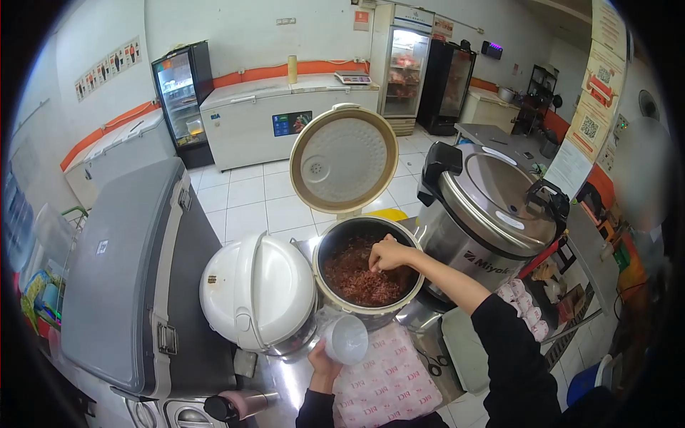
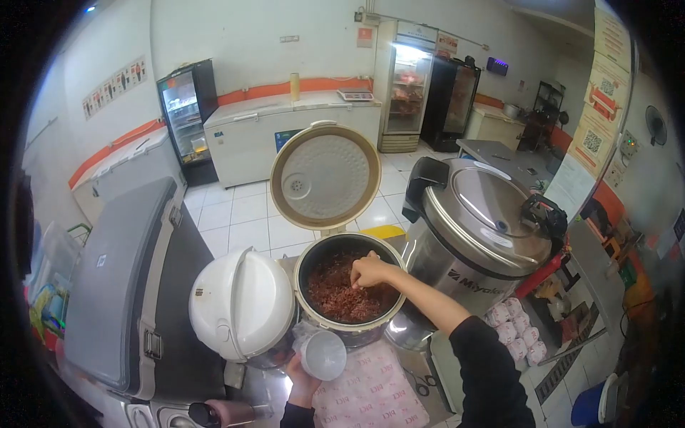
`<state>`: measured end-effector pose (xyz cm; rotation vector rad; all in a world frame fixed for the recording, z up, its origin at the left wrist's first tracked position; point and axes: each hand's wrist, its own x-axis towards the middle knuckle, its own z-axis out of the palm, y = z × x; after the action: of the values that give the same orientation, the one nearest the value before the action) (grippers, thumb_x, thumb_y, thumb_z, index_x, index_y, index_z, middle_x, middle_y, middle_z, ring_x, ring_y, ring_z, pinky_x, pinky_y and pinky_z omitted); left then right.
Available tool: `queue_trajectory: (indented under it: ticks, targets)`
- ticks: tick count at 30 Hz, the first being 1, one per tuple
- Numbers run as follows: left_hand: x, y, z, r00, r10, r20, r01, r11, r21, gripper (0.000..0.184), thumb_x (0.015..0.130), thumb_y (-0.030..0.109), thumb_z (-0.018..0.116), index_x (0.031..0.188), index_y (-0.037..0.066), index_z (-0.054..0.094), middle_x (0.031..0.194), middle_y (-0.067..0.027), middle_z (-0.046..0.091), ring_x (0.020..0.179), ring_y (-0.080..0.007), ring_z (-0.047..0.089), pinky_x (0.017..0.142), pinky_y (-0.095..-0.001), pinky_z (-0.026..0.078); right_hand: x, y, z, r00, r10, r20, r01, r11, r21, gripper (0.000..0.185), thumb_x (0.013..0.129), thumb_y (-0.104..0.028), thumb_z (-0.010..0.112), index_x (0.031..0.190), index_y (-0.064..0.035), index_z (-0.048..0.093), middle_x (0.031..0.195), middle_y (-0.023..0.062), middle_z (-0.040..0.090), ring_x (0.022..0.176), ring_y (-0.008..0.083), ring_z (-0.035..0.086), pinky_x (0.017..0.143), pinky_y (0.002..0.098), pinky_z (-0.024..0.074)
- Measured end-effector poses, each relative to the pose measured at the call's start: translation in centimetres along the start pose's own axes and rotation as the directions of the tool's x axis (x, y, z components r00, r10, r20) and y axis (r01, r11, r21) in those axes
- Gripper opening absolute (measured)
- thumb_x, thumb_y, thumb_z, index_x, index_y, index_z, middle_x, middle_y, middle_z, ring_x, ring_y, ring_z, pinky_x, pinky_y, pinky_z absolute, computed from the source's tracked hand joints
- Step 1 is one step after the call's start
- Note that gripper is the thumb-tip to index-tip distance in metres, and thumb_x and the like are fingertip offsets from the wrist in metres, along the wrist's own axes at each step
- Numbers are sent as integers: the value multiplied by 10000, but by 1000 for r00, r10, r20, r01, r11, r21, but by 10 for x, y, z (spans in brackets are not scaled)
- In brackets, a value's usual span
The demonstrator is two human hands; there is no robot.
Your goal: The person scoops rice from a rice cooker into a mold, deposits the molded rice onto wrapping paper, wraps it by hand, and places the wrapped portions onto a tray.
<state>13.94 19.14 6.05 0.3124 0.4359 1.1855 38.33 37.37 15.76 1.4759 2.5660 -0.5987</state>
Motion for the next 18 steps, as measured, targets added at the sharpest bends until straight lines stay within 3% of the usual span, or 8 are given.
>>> queue_trajectory:
  ticks: [4,6,8,12,14,18]
  targets:
    - [-12,2,2,1000,27,-16,-27,999,-17,605,787,382,466,1243,-8,383,1233,-140,457,1149,-300,429,979,-428,311,-1,6,-10,998,27,50,-30,997,72,161,668,-260,659,792,-166,702,680,35,651,741,206,608,813,400,295]
    - [-22,12,21,997,67,-27,-67,998,-12,608,802,405,455,1252,4,374,1239,-134,452,1148,-297,430,978,-429,313,-1,10,-16,994,73,81,-85,983,163,158,695,-251,639,799,-149,699,641,32,644,710,158,622,763,355,383]
    - [-29,23,50,984,142,-104,-139,990,40,592,826,481,403,1242,60,405,1196,-108,492,1086,-299,482,923,-437,379,-4,10,-24,989,133,67,-142,979,144,149,708,-246,624,792,-146,698,663,23,651,692,146,622,737,324,415]
    - [-23,45,92,998,40,-48,-45,994,-95,547,867,461,340,1256,80,389,1226,-95,467,1118,-284,456,926,-450,368,-13,10,-44,990,140,-22,-137,986,100,159,714,-233,627,814,-126,690,648,-3,646,594,134,608,706,300,403]
    - [-13,53,108,999,43,-20,-45,997,-59,535,880,458,330,1263,87,377,1242,-86,451,1139,-268,437,938,-451,351,-23,2,-58,976,192,-105,-195,981,-18,160,724,-270,624,800,-146,689,605,-20,625,588,127,597,686,310,402]
    - [26,59,126,992,112,-60,-109,993,56,511,879,427,399,1266,94,367,1227,-78,453,1131,-256,435,952,-441,334,-36,0,-86,958,269,-102,-270,963,11,151,724,-279,620,797,-166,689,583,-20,612,611,137,596,718,340,391]
